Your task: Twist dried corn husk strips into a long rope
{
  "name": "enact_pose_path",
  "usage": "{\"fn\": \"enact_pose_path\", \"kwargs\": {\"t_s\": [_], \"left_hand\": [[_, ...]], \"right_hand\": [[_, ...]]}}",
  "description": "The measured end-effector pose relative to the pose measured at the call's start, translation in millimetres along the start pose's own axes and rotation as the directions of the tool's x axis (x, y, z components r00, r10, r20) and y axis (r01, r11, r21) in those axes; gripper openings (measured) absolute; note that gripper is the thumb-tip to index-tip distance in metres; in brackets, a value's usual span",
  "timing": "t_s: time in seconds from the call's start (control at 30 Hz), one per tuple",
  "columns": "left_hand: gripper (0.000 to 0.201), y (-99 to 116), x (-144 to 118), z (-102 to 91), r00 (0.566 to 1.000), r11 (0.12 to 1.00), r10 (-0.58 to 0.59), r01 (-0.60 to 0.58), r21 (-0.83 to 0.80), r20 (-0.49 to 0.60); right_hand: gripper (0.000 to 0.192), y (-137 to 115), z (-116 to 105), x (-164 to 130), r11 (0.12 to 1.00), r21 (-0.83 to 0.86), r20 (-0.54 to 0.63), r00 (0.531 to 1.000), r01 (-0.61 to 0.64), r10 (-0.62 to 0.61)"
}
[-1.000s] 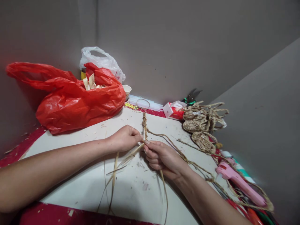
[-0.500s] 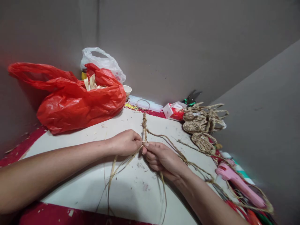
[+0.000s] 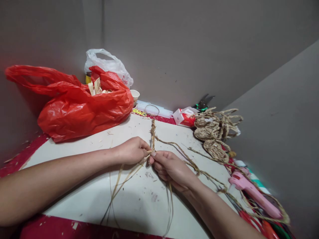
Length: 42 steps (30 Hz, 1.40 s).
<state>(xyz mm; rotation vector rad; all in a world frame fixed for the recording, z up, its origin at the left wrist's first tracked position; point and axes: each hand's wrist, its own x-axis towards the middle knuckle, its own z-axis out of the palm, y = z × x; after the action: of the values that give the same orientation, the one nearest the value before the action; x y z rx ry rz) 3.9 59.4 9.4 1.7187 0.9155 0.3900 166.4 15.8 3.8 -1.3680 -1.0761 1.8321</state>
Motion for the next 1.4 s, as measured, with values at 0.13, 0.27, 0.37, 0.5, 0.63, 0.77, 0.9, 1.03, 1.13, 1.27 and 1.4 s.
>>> {"fn": "enact_pose_path", "kwargs": {"t_s": [0.13,0.27,0.37,0.5,0.63,0.77,0.9,1.03,1.13,1.27,1.4], "left_hand": [[0.019,3.0,-1.9,11.0,0.99,0.969,-0.141,0.137,-0.206,-0.006],[0.018,9.4,-6.9,21.7,0.978,0.96,-0.188,0.163,-0.23,-0.092],[0.022,9.2,-10.2,27.4,0.976,0.989,-0.105,0.083,-0.119,-0.193],[0.026,2.9,-11.8,32.8,0.956,0.995,0.063,-0.036,0.097,-0.285],[0.03,0.8,-13.1,37.4,0.95,0.973,0.119,-0.054,0.223,-0.288],[0.037,6.3,-16.3,36.4,0.954,0.971,0.121,-0.055,0.234,-0.274],[0.039,14.0,-16.2,20.3,0.956,0.97,0.094,-0.025,0.242,-0.278],[0.032,11.0,-6.8,5.1,0.912,0.985,0.102,-0.037,0.166,-0.398],[0.026,3.3,1.0,7.0,0.983,0.983,-0.052,0.018,-0.185,-0.177],[0.017,-3.5,4.2,12.6,0.996,0.947,-0.085,0.076,-0.313,-0.016],[0.021,-6.5,3.4,6.7,0.996,0.985,-0.044,0.03,-0.17,-0.079]], "right_hand": [[0.031,3.0,4.5,-0.2,0.997,0.072,-0.021,1.0,0.003,-0.001],[0.042,5.7,6.4,-0.8,0.989,0.149,-0.023,1.0,0.003,0.0],[0.045,6.0,8.4,-1.9,0.982,0.187,-0.017,1.0,-0.006,0.009],[0.047,6.6,11.5,-2.5,0.974,0.228,-0.046,0.999,-0.009,0.02],[0.045,7.5,12.7,-2.3,0.969,0.246,-0.108,0.994,0.004,0.024],[0.04,6.9,11.5,-2.5,0.968,0.251,-0.126,0.992,0.014,0.018],[0.036,5.6,8.7,-2.3,0.967,0.254,-0.09,0.996,0.037,-0.015],[0.028,3.6,6.3,-3.1,0.966,0.257,-0.04,0.999,0.042,-0.033],[0.025,2.1,5.0,-4.0,0.973,0.23,0.004,1.0,0.027,-0.029],[0.027,0.5,4.0,-3.7,0.983,0.184,0.04,0.999,-0.007,0.0],[0.026,0.9,2.9,-2.1,0.99,0.14,0.013,1.0,0.001,-0.002]]}}
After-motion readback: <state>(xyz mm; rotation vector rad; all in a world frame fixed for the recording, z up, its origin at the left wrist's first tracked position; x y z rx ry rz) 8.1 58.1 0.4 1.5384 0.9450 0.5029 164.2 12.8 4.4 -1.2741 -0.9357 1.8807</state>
